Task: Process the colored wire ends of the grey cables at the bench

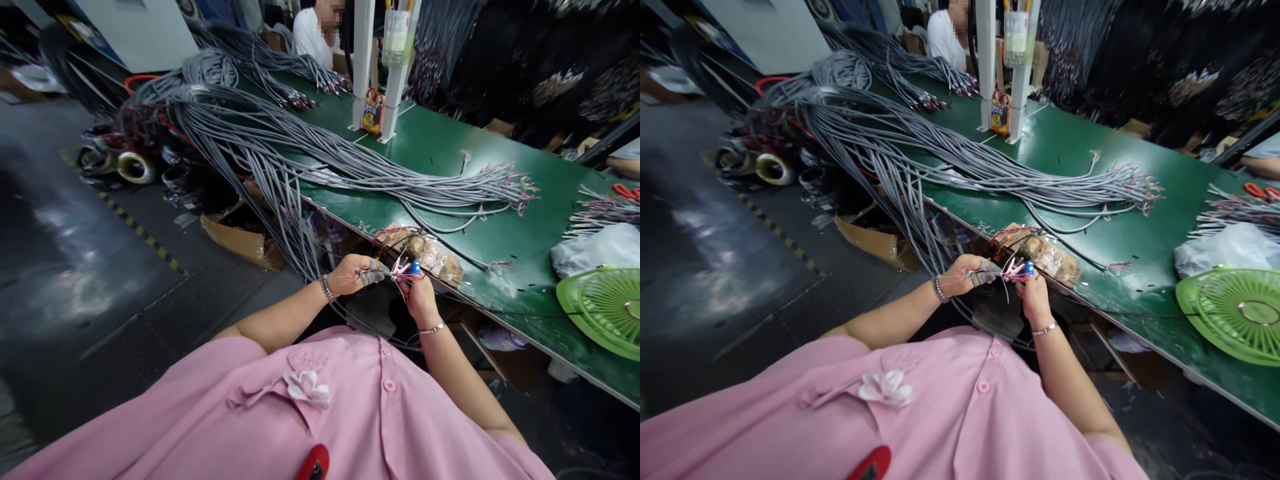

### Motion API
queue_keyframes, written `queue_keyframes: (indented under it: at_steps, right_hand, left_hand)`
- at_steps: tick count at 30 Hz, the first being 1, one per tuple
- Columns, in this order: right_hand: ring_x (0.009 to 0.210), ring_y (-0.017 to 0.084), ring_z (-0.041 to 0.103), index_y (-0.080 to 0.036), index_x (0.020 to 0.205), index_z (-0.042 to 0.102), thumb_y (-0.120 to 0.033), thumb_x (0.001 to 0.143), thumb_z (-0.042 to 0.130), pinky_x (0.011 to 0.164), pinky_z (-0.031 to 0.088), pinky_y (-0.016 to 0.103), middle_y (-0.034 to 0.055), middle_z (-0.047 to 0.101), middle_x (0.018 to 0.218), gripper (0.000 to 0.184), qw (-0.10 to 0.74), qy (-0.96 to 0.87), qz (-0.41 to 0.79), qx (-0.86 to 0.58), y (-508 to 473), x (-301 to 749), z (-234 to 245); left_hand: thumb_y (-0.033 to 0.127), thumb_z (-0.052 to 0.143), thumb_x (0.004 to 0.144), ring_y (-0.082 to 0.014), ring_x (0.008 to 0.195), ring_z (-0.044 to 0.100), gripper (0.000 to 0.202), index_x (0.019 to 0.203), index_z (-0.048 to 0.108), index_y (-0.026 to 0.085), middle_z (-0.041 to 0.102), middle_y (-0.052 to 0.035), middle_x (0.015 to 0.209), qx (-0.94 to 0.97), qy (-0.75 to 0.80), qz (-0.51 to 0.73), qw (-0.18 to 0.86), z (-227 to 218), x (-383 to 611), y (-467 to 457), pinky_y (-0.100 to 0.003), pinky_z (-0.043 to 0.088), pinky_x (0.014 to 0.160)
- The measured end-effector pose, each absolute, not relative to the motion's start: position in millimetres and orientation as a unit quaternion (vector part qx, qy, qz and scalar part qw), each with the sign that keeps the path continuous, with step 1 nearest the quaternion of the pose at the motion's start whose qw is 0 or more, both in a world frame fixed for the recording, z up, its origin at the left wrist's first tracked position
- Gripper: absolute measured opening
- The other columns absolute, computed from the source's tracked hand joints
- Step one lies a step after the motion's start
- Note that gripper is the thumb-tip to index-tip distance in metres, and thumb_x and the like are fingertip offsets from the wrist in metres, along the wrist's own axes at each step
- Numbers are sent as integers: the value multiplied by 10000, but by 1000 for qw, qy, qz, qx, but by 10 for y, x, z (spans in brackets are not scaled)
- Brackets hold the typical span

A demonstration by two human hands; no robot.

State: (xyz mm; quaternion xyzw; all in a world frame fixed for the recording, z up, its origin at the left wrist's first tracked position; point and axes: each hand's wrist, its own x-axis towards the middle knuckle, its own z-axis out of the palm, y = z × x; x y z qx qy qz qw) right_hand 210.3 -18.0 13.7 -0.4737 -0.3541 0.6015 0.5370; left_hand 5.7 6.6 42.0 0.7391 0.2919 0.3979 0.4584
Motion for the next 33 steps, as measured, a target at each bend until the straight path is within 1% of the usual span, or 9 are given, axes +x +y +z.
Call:
queue_keyframes:
  at_steps: [3,5,9,15,19,21,25,29,33]
  right_hand:
    - [421,61,299,-196,681,585,-574,789,684,362,216,183,-50,414,503,406,523,-308,666,-434,-117,2094,104]
    - [432,57,328,-195,680,573,-556,749,736,362,229,172,-47,437,528,402,519,-278,696,-412,-80,2075,125]
    - [422,50,324,-186,653,549,-577,710,770,342,209,181,-44,453,535,453,550,-256,683,-406,-56,2009,189]
    - [398,42,283,-184,613,512,-560,709,787,362,245,187,-81,367,456,476,583,-239,678,-378,-81,1932,251]
    - [403,43,292,-185,599,502,-543,714,794,366,271,176,-84,350,455,475,584,-232,689,-361,-76,1930,247]
    - [398,42,289,-187,619,514,-554,726,779,354,263,170,-79,375,468,466,582,-224,693,-361,-80,1935,236]
    - [377,36,298,-187,689,553,-616,753,718,323,235,159,-60,473,519,464,560,-185,719,-368,-125,1955,187]
    - [384,39,346,-189,741,569,-636,787,664,317,238,142,-36,545,575,460,539,-160,740,-369,-208,2023,61]
    - [393,30,358,-180,774,595,-684,797,614,311,239,135,21,645,707,504,536,-158,728,-397,-299,2115,-76]
  left_hand:
    - [431,679,838,-174,783,673,374,952,741,81,739,-137,887,741,274,385,477,335,122,140,-267,537,733]
    - [443,682,834,-174,774,669,388,945,737,75,736,-137,875,730,272,385,494,302,138,158,-263,532,721]
    - [451,689,825,-145,700,639,394,907,732,68,720,-120,819,733,279,375,494,298,118,146,-232,506,657]
    - [452,646,858,-127,673,617,376,851,718,83,692,-81,751,754,262,367,477,260,93,88,-232,502,668]
    - [420,638,872,-120,683,611,340,820,708,92,684,-75,757,763,263,362,466,164,103,76,-220,487,664]
    - [402,628,883,-116,681,606,326,825,707,91,678,-73,755,766,260,358,467,129,110,74,-213,477,655]
    - [398,623,888,-113,657,597,327,850,702,83,668,-74,745,751,260,354,493,134,103,33,-213,471,627]
    - [443,646,863,-112,628,588,377,820,695,71,668,-84,728,726,271,350,527,176,32,-92,-215,473,593]
    - [513,623,861,-114,615,589,457,872,717,67,678,-94,734,715,283,347,537,148,-83,-265,-213,478,574]
